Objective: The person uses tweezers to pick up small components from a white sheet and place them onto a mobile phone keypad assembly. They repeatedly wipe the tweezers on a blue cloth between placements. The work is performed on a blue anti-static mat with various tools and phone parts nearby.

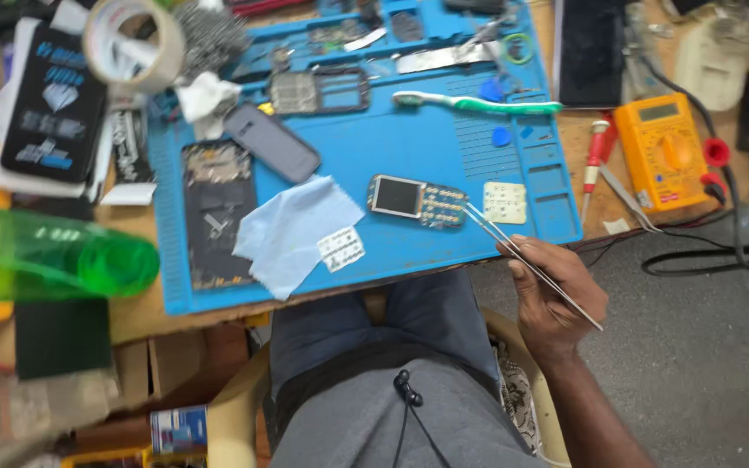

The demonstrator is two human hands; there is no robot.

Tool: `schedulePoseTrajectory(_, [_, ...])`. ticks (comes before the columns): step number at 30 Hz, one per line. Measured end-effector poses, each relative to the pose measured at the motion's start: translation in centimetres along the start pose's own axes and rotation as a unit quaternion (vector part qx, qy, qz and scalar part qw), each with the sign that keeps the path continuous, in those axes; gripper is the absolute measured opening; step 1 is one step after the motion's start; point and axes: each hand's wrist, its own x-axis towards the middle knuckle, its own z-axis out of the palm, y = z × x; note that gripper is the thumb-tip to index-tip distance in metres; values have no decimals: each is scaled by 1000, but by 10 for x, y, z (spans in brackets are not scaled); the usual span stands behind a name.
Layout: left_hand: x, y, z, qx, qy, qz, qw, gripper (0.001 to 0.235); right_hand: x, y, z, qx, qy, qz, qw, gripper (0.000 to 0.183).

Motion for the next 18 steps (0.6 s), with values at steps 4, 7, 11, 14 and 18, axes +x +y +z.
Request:
schedulePoseTrajectory(4, [6,-5,6,-8,-7,19,1000,35,2,7,-4,36,7,52,998,18])
schedulePoseTrajectory(7, [1,0,5,-4,-5,8,1000,36,4,10,0,106,-5,59,993,16])
schedulePoseTrajectory(11, [10,1,24,-19,-3,13,1000,37,9,15,-2,110,1,39,993,15])
schedulePoseTrajectory(14, [11,6,23,-15,-13,10,1000,38,16,16,3,139,-12,35,990,18])
schedulePoseTrajectory(18, [11,2,51,-18,-17,6,1000,39,25,15,7,147,-27,39,988,19])
